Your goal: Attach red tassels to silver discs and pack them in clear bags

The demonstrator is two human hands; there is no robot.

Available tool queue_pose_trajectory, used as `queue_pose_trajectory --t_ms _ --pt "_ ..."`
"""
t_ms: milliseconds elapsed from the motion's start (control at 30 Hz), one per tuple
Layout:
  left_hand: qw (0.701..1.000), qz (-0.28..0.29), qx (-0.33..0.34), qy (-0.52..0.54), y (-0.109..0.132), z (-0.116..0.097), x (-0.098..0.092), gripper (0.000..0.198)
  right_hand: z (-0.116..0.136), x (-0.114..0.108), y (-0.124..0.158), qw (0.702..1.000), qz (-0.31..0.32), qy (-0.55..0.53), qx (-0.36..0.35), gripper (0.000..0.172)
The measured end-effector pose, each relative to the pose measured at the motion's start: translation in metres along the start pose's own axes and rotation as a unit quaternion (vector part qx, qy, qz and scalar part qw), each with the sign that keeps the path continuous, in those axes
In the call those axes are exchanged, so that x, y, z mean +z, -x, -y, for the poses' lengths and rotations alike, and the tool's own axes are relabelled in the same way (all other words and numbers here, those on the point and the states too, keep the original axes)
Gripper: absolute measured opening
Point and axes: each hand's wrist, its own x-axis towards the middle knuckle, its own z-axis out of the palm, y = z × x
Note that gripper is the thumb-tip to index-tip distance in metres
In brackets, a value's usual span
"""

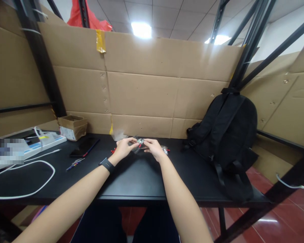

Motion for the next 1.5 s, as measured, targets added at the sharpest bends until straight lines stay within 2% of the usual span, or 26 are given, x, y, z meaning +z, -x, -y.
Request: queue_pose_trajectory --t_ms 167,400,500,633,867,933,1033,1200,1300,1433,1500 --pt "1.0 0.0 0.013 0.002 -0.001 0.0 -0.003 0.021 0.01 0.002 0.009 0.996 0.043 -0.059 0.058 0.028" --pt "0.997 -0.015 0.068 -0.016 -0.001 0.001 -0.007 0.016 0.008 -0.003 0.01 0.996 0.032 -0.078 0.036 0.037" --pt "0.996 -0.001 0.092 -0.017 -0.002 0.003 -0.008 0.014 0.01 -0.007 0.012 0.993 0.053 -0.097 0.039 0.049" --pt "0.991 0.035 0.129 -0.023 -0.004 0.009 -0.011 0.013 0.017 -0.011 0.018 0.985 0.132 -0.08 0.079 0.055" --pt "0.984 0.054 0.17 -0.021 -0.003 0.009 -0.014 0.012 0.02 -0.017 0.021 0.985 0.152 -0.038 0.072 0.059" --pt "0.983 0.056 0.172 -0.022 -0.003 0.01 -0.012 0.013 0.019 -0.016 0.02 0.987 0.141 -0.03 0.065 0.057" --pt "0.985 0.049 0.16 -0.042 -0.004 0.017 -0.005 0.017 0.014 -0.013 0.015 0.995 0.091 -0.01 0.049 0.051" --pt "0.975 0.062 0.132 -0.166 -0.002 0.029 0.01 0.029 -0.001 -0.013 0.001 0.998 -0.021 0.067 -0.007 0.054" --pt "0.963 0.094 0.128 -0.22 -0.003 0.028 0.015 0.028 -0.009 -0.019 -0.005 0.978 -0.069 0.188 -0.05 0.049" --pt "0.957 0.139 0.125 -0.222 -0.006 0.023 0.015 0.025 -0.009 -0.021 -0.006 0.941 -0.067 0.32 -0.083 0.033" --pt "0.954 0.158 0.143 -0.213 -0.006 0.021 0.013 0.026 -0.006 -0.018 -0.004 0.929 -0.071 0.35 -0.096 0.032"
